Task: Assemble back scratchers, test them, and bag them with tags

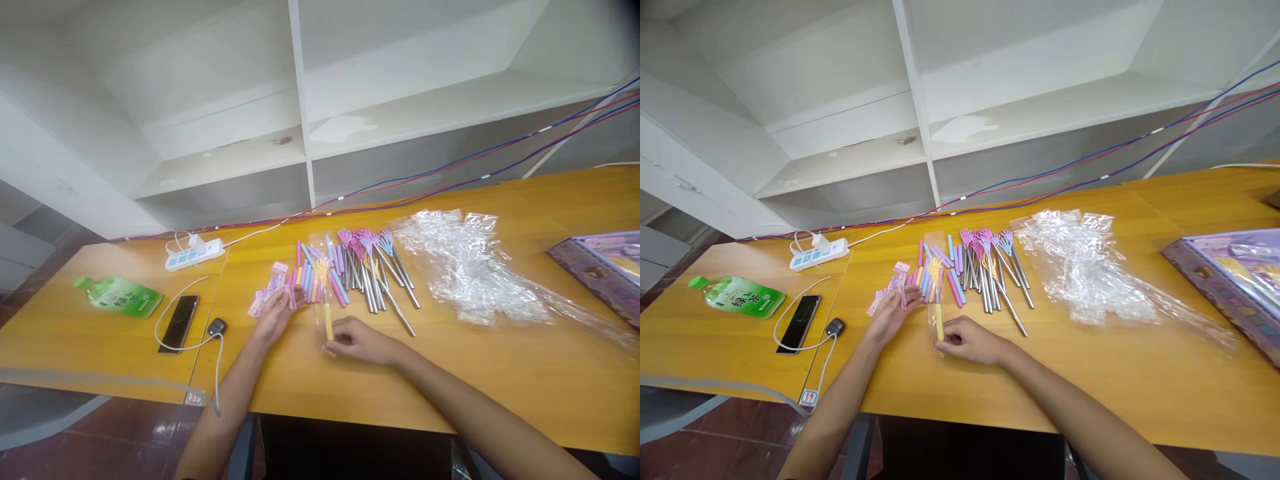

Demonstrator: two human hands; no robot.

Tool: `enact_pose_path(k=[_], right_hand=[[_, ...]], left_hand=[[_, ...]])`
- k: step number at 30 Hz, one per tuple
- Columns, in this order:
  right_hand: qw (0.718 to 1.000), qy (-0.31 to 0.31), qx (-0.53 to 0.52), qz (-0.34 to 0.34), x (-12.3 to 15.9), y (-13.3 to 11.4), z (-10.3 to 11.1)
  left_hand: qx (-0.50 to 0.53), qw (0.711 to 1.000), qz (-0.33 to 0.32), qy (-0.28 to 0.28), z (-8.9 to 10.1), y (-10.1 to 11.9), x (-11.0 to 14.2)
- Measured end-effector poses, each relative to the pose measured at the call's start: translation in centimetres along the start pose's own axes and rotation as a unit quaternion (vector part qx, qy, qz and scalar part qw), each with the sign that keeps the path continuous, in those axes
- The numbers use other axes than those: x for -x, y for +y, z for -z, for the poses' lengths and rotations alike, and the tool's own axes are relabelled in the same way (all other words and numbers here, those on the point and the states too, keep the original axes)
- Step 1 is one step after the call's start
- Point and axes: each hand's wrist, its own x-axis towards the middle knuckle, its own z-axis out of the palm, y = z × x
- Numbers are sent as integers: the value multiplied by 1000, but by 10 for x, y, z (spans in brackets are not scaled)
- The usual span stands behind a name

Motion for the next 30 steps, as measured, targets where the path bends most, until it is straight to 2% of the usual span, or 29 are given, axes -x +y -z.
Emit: enact_pose_path(k=[3, 5, 8, 11, 13, 16, 20, 26, 30], right_hand=[[998, -52, 12, 23, -1, -7, -5], [998, -51, 26, 34, -2, -8, -6], [999, 19, 34, 33, -2, -2, -6], [987, 161, 26, -3, -1, 8, -1], [975, 222, -1, -29, 0, 13, 3], [974, 220, -42, -35, 0, 15, 8], [976, 214, -36, -28, -2, 13, 9], [956, 273, -93, -48, -3, 15, 10], [945, 310, -104, -27, -2, 13, 13]], left_hand=[[12, 997, 45, -60, -17, -11, 7], [-19, 995, 63, -70, -21, -20, 9], [-101, 989, 78, -77, -20, -31, 11], [-169, 974, 100, -115, -20, -37, 13], [-185, 967, 114, -133, -22, -38, 14], [-197, 962, 122, -144, -27, -37, 16], [-188, 961, 136, -148, -28, -33, 20], [-158, 967, 157, -124, -25, -33, 19], [-98, 976, 155, -118, -25, -37, 17]])
